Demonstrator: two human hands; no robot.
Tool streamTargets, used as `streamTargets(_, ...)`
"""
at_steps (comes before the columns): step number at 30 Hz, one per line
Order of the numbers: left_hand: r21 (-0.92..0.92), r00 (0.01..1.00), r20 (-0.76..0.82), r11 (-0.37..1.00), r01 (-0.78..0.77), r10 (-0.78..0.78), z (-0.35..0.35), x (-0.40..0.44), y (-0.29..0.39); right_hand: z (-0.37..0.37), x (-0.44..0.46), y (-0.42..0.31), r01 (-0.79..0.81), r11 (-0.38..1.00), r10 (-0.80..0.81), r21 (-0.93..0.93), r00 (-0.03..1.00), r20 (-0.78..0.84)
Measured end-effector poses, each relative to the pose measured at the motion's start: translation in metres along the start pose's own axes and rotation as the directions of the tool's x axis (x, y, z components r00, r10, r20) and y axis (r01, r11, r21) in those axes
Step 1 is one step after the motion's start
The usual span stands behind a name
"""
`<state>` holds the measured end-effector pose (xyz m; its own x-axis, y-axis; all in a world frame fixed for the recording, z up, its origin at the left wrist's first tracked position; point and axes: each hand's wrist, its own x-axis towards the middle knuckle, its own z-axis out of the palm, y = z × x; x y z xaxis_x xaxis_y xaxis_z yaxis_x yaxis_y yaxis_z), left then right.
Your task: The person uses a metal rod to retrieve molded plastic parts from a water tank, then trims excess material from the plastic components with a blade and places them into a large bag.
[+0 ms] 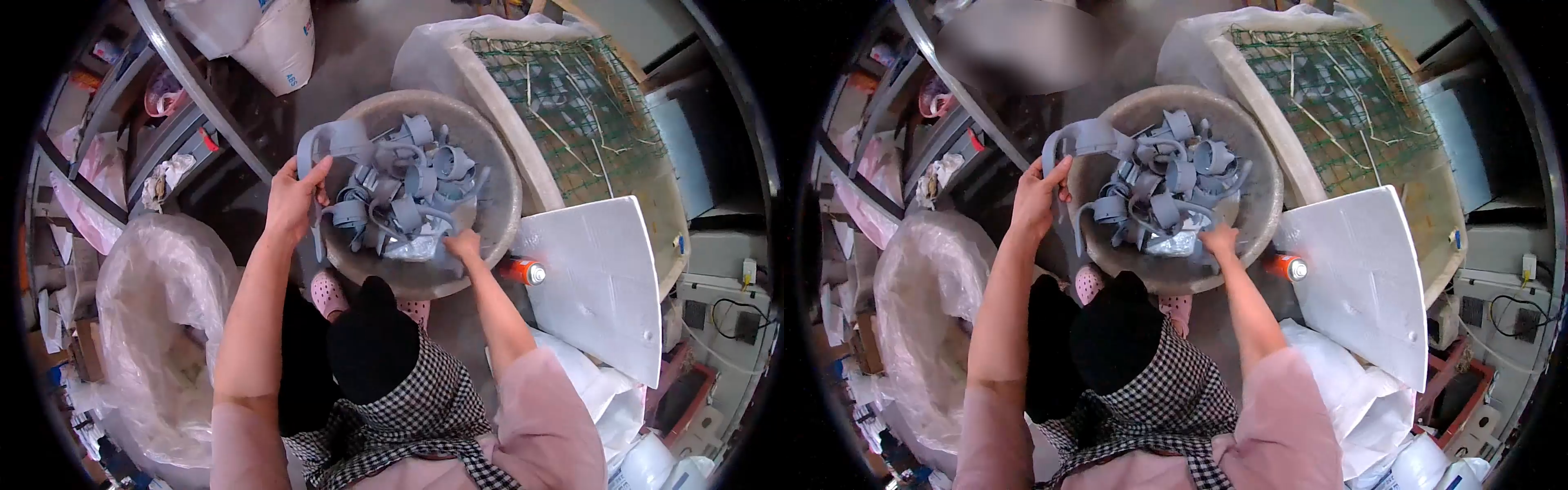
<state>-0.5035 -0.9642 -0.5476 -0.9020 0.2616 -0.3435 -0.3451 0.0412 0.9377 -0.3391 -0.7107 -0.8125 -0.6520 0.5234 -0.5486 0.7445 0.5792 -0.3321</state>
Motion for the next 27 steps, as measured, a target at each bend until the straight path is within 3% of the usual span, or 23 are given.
streamTargets(2,-0.017,0.998,0.057,1.000,0.007,-0.006,-0.001,-0.001,-0.005,-0.026,-0.024,0.013,0.149,0.975,-0.099,0.164,0.956,-0.277)
streamTargets(4,-0.035,0.996,0.091,0.999,-0.008,0.011,0.000,0.000,-0.016,-0.052,-0.041,0.009,0.191,0.957,-0.104,0.220,0.929,-0.354)
streamTargets(6,-0.049,0.992,0.125,0.998,-0.029,0.035,0.006,-0.005,-0.020,-0.082,-0.058,-0.004,0.527,0.814,-0.326,0.242,0.761,-0.562)
streamTargets(7,-0.058,0.994,0.108,0.998,0.010,-0.003,0.012,-0.011,-0.018,-0.097,-0.071,-0.014,0.534,0.811,-0.325,0.239,0.750,-0.576)
streamTargets(9,-0.104,0.986,0.165,0.994,0.039,-0.021,0.016,-0.013,-0.021,-0.123,-0.096,-0.039,0.746,0.657,-0.521,0.110,0.555,-0.648)
streamTargets(10,-0.089,0.991,0.118,0.993,0.071,-0.060,0.022,-0.017,-0.019,-0.131,-0.106,-0.050,0.753,0.650,-0.525,0.101,0.541,-0.657)
streamTargets(12,-0.103,0.985,0.172,0.995,0.000,0.018,0.028,-0.020,-0.022,-0.139,-0.119,-0.068,0.859,0.510,-0.577,0.046,0.381,-0.723)
streamTargets(14,0.021,0.972,0.227,0.998,-0.067,0.061,0.033,-0.029,-0.014,-0.141,-0.121,-0.079,0.882,0.471,-0.598,0.002,0.321,-0.735)
streamTargets(15,-0.033,0.974,0.225,0.999,-0.031,0.037,0.038,-0.038,-0.011,-0.142,-0.124,-0.084,0.886,0.463,-0.624,-0.030,0.302,-0.721)
streamTargets(17,-0.035,0.925,0.378,0.999,-0.038,0.049,0.039,-0.049,-0.002,-0.144,-0.129,-0.092,0.891,0.450,-0.651,-0.058,0.283,-0.704)
streamTargets(19,-0.019,0.912,0.410,0.999,-0.026,0.032,0.038,-0.055,0.002,-0.148,-0.131,-0.096,0.905,0.397,-0.718,-0.153,0.203,-0.666)
streamTargets(22,0.041,0.888,0.460,0.999,-0.008,-0.012,0.037,-0.055,0.002,-0.155,-0.132,-0.099,0.897,0.411,-0.738,-0.165,0.221,-0.637)
streamTargets(24,-0.006,0.941,0.320,0.993,0.115,-0.107,0.040,-0.058,0.007,-0.155,-0.129,-0.098,0.893,0.392,-0.766,-0.219,0.186,-0.615)
streamTargets(27,-0.008,0.968,0.202,0.988,0.156,-0.151,0.039,-0.053,0.004,-0.157,-0.130,-0.104,0.873,0.373,-0.804,-0.315,0.135,-0.579)
